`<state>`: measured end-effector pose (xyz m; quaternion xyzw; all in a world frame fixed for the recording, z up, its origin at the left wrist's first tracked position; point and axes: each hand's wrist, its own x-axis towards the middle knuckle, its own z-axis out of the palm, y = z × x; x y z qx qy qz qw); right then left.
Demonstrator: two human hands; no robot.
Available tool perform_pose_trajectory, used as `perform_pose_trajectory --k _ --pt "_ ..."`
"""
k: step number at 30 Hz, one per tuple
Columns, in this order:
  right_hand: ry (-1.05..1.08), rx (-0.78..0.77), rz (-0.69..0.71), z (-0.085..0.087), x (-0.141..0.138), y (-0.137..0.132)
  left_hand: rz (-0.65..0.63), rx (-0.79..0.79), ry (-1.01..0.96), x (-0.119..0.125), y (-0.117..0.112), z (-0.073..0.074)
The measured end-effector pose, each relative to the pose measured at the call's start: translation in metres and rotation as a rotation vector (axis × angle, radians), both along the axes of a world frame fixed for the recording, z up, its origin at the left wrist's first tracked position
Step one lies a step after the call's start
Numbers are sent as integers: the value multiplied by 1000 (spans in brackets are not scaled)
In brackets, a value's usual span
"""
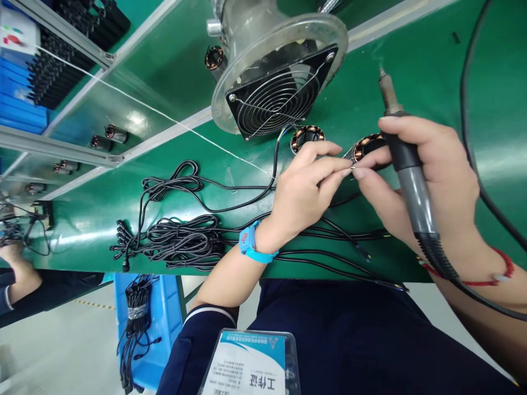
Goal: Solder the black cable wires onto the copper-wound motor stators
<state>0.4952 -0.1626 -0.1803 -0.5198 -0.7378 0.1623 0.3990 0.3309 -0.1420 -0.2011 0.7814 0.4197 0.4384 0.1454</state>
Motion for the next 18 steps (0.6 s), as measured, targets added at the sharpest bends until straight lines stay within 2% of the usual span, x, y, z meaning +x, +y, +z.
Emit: perform_pose_trajectory --k 3,7,12,15,18 --pt "44 9 -14 -5 0 4 -35 48 62 0 -1 2" --pt "56 -13 -4 -11 3 10 -13 -16 147 -2 -2 4" --pt "12 -12 108 -10 16 8 -19 -18 85 -3 0 5" --pt "-75 18 195 -6 22 6 -32 -55 34 -4 2 5" --pt "-133 53 225 -6 26 7 -41 -117 20 -5 2 4"
